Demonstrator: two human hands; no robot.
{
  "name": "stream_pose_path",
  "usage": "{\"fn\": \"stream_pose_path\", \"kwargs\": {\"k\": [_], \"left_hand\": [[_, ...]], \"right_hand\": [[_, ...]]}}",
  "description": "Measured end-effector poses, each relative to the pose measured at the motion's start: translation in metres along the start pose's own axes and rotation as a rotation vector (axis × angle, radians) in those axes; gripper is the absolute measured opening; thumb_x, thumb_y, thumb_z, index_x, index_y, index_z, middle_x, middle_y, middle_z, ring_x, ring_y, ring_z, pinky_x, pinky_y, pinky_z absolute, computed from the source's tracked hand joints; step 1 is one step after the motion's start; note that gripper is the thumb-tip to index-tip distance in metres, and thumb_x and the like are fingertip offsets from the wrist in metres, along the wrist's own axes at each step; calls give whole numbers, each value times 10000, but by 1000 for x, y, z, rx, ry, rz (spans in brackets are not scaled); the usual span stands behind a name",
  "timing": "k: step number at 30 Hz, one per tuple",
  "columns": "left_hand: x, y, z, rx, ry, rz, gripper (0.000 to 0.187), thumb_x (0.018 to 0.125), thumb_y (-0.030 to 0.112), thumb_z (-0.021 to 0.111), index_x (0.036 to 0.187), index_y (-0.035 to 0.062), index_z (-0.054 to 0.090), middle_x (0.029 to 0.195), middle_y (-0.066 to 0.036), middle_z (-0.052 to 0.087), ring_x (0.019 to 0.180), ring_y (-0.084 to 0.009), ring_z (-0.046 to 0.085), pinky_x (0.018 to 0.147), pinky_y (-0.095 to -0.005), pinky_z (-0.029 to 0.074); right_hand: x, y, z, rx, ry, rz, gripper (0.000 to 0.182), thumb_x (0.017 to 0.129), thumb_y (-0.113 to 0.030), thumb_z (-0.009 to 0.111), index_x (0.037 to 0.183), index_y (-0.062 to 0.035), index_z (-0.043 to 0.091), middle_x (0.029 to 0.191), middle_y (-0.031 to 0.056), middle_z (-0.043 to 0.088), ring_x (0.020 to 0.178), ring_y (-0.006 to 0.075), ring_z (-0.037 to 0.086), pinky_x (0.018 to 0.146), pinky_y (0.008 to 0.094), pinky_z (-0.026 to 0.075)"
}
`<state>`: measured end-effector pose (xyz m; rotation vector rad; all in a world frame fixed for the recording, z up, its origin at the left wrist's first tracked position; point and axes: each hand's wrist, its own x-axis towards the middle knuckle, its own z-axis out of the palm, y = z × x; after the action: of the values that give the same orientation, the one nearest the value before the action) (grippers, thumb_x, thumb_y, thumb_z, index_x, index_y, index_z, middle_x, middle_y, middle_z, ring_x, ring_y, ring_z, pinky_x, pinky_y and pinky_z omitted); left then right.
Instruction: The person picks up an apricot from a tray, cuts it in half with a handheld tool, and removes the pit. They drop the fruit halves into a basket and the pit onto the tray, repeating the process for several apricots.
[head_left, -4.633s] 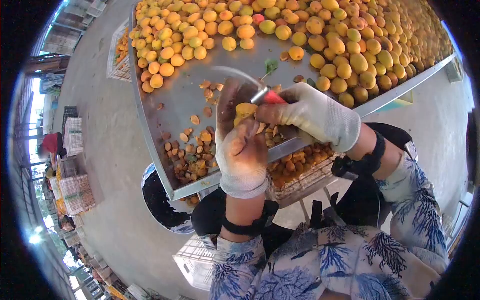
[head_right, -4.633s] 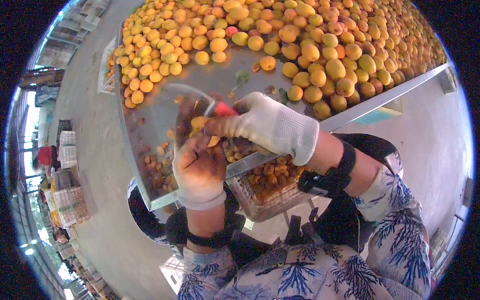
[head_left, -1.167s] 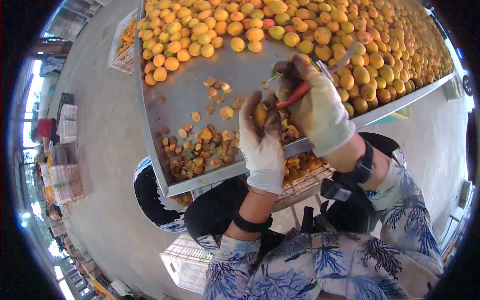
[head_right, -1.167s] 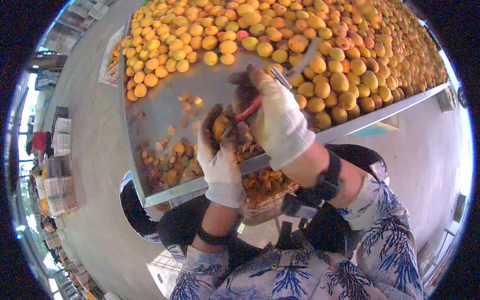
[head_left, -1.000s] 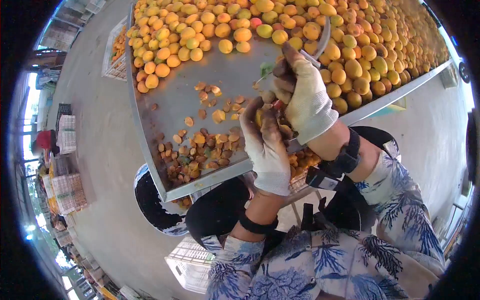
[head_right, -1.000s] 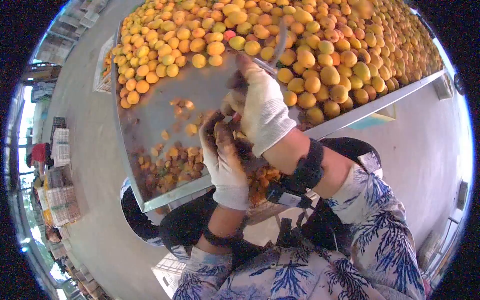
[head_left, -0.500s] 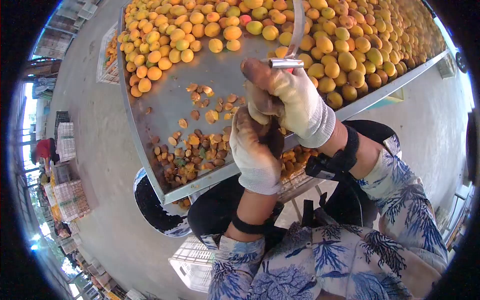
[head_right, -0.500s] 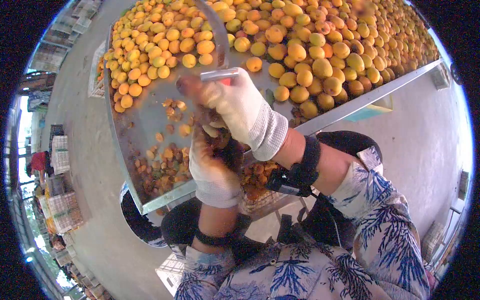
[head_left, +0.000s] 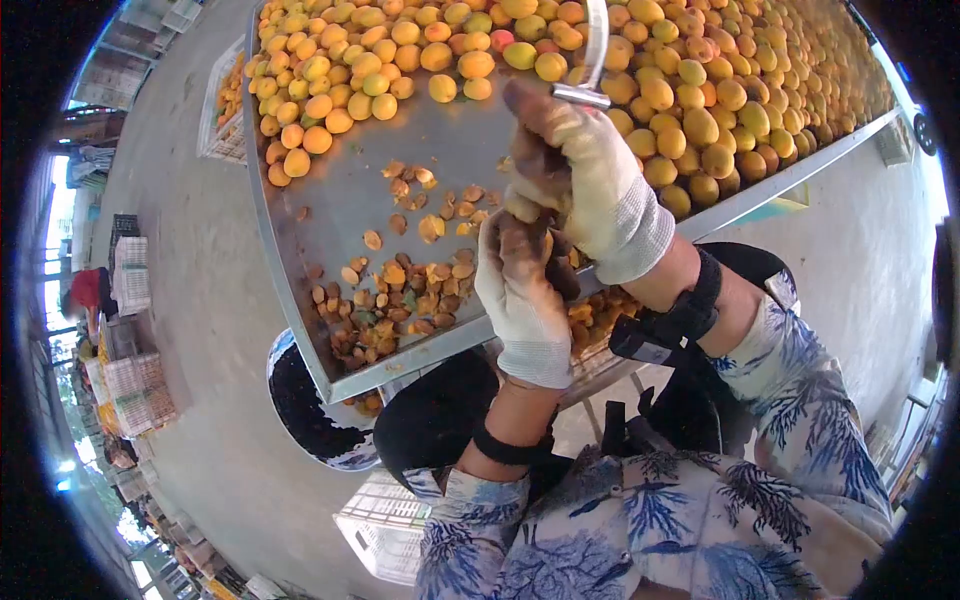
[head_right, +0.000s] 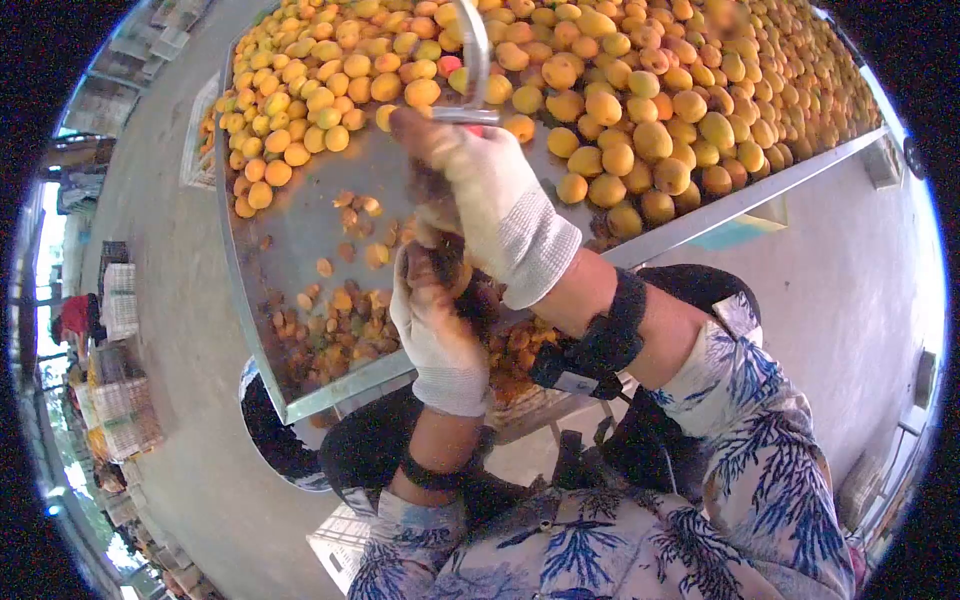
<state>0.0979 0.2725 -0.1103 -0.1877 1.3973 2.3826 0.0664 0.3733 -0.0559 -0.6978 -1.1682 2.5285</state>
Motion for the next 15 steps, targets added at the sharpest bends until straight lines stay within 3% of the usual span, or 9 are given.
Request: {"fn": "stream_pose_path", "kwargs": {"k": [1,3,7,9,10,11,12,14,15], "left_hand": [[0,-3,-4,3,-2,-4,360,967,325,593,1176,38,531,1014,-27,608,807,-102,586,623,-240,489],[3,-9,-13,98,-22,-10,426,1009,364,462,1311,67,497,1136,-59,628,975,-179,639,772,-323,568],[4,-6,-13,415,-48,169,399,1008,374,433,1266,87,533,1092,-56,643,940,-177,652,772,-324,561],[4,4,-11,96,-64,-118,372,1003,369,432,1212,91,562,1063,-56,651,953,-190,656,811,-342,552],[5,3,-10,93,-65,-116,372,1003,369,432,1212,91,562,1063,-56,651,953,-190,656,811,-342,552],[5,3,-10,143,-83,-68,287,956,220,490,1171,45,565,1055,-74,636,930,-168,637,792,-327,540],[5,2,-11,193,-100,-19,232,910,70,547,1129,-1,567,1046,-92,620,908,-146,619,773,-312,529],[11,-11,-22,281,-137,82,245,929,144,542,1133,9,568,1048,-84,618,919,-149,619,782,-318,530],[12,-8,-20,369,-170,179,275,948,217,536,1136,19,568,1051,-76,616,929,-152,619,792,-325,531]], "right_hand": [[-3,-1,1,-63,-41,-28,383,963,-324,575,676,-115,433,534,-35,349,437,107,316,456,283,312],[-5,1,-5,-73,-133,-43,376,960,-316,582,681,-107,442,535,-32,359,439,107,335,457,286,321],[-9,2,-15,-141,-262,-87,339,949,-283,609,715,-74,482,545,-20,408,456,109,403,464,283,346],[-11,0,-18,-195,-337,-97,313,946,-275,616,743,-59,517,557,-11,446,466,108,433,469,277,359],[-14,-2,-16,-226,-316,-79,307,908,-291,669,745,-57,554,606,-6,525,491,90,478,469,259,387],[-17,-4,-13,-257,-296,-63,308,869,-307,722,748,-55,592,656,0,605,517,71,523,470,241,415],[-19,-1,-13,-258,-299,-66,308,869,-307,722,748,-55,592,656,0,605,517,71,523,470,241,415],[-19,15,-15,-249,-275,-328,299,844,-284,755,736,-31,637,712,21,660,659,83,602,582,258,490],[-23,23,-9,-274,-242,-456,422,836,-396,736,963,-2,653,770,54,661,697,128,633,625,259,495]]}}
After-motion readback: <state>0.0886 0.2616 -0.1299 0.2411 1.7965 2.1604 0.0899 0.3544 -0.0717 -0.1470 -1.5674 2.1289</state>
